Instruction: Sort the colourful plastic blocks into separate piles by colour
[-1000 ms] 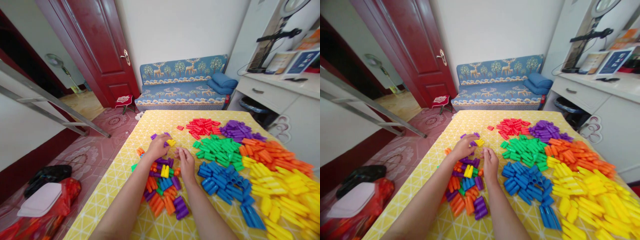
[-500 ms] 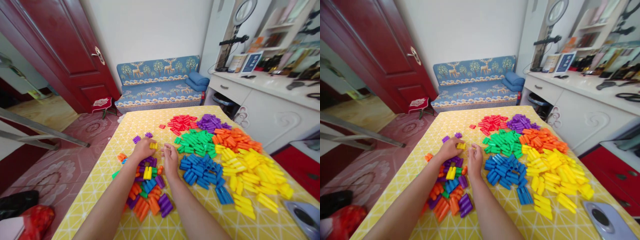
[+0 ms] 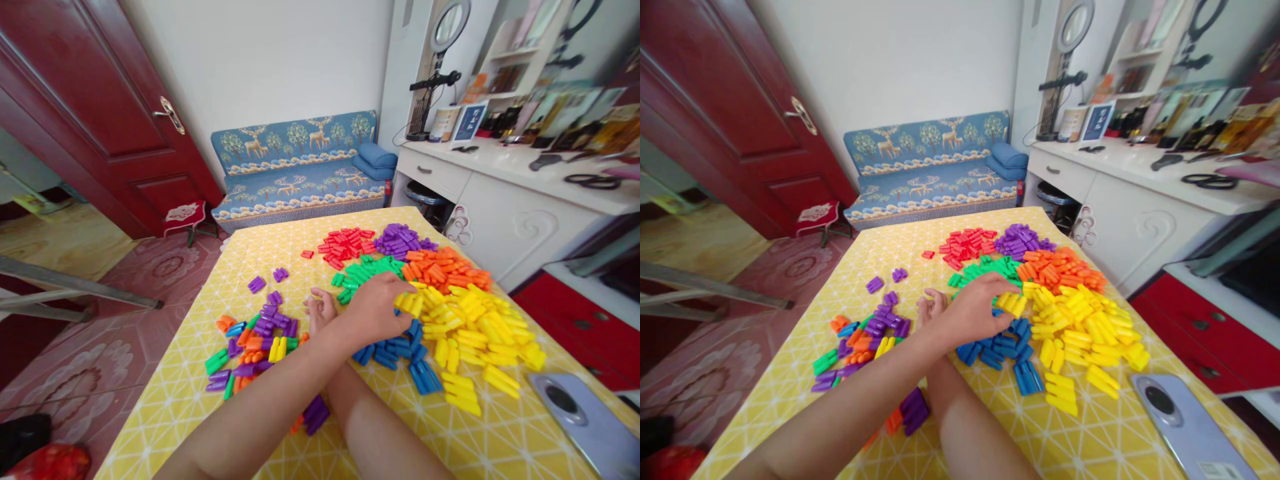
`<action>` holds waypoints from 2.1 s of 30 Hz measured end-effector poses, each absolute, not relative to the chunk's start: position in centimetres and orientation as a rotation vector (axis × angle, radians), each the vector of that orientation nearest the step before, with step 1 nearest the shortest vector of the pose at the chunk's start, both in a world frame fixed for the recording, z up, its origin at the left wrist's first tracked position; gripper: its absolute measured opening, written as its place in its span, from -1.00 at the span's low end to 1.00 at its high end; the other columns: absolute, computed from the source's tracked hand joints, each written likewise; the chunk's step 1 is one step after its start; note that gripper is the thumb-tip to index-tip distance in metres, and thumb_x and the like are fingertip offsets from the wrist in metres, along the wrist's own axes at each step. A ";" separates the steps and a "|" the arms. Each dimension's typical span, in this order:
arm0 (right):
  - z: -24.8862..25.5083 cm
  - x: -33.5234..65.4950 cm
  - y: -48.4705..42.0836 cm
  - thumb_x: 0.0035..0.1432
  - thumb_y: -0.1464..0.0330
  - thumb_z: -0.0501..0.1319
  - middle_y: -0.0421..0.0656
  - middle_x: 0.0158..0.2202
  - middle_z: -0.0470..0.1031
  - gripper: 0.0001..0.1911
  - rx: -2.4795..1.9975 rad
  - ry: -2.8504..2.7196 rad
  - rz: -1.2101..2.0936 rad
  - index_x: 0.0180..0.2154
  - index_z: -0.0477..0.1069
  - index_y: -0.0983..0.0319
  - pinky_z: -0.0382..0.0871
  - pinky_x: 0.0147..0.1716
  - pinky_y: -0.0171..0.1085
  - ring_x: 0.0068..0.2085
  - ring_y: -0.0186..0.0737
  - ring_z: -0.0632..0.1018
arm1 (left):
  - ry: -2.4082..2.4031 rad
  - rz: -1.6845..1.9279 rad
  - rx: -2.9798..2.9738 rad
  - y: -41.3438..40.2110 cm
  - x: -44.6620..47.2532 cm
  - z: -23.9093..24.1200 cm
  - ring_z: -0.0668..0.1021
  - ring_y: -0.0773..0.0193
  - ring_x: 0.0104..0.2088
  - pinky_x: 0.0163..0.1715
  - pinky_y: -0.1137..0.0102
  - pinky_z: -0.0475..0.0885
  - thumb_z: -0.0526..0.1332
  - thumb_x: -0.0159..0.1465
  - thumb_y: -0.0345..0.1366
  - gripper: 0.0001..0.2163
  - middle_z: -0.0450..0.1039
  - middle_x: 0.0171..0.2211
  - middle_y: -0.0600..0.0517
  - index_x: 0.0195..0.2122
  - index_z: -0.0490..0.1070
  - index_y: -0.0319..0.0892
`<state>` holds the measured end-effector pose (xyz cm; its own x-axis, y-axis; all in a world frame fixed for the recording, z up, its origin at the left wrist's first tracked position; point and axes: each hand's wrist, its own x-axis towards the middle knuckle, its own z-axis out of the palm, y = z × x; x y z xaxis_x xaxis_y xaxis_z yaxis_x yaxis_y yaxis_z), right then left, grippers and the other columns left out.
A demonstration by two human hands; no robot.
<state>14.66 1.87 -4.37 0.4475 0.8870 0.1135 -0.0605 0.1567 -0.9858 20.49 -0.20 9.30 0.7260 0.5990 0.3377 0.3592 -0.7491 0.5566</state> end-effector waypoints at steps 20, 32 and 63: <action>-2.3 15.3 0.7 0.12 0.28 0.08 -0.10 -0.20 0.48 -0.75 -1.159 -0.875 0.879 -0.22 0.43 0.24 0.44 -0.22 -0.23 -0.26 -0.23 0.54 | 0.334 0.500 3.041 -3.8 29.2 7.3 0.46 0.03 -0.09 -0.21 0.20 0.43 0.09 0.20 -0.54 -0.70 0.40 -0.12 -0.15 -0.11 0.48 -0.20; -2.4 14.9 0.7 0.14 0.19 0.09 -0.14 -0.28 0.54 -0.68 -1.201 -0.999 0.812 -0.26 0.48 0.27 0.47 -0.20 -0.26 -0.24 -0.26 0.55 | 1.637 1.148 2.222 -3.2 1.4 5.1 0.54 0.14 -0.13 -0.04 0.21 0.44 0.19 0.21 -0.40 -0.83 0.54 -0.18 -0.08 -0.21 0.53 -0.16; -0.8 14.6 -0.7 -0.05 0.53 0.16 -0.15 -0.10 0.50 -0.62 -0.818 -1.555 1.075 -0.15 0.49 0.18 0.34 0.05 -0.16 -0.01 -0.17 0.50 | 1.310 1.239 1.650 -3.5 -3.9 0.4 0.52 0.27 -0.31 -0.20 0.39 0.42 0.30 0.16 -0.20 -0.80 0.49 -0.34 -0.02 -0.29 0.45 -0.24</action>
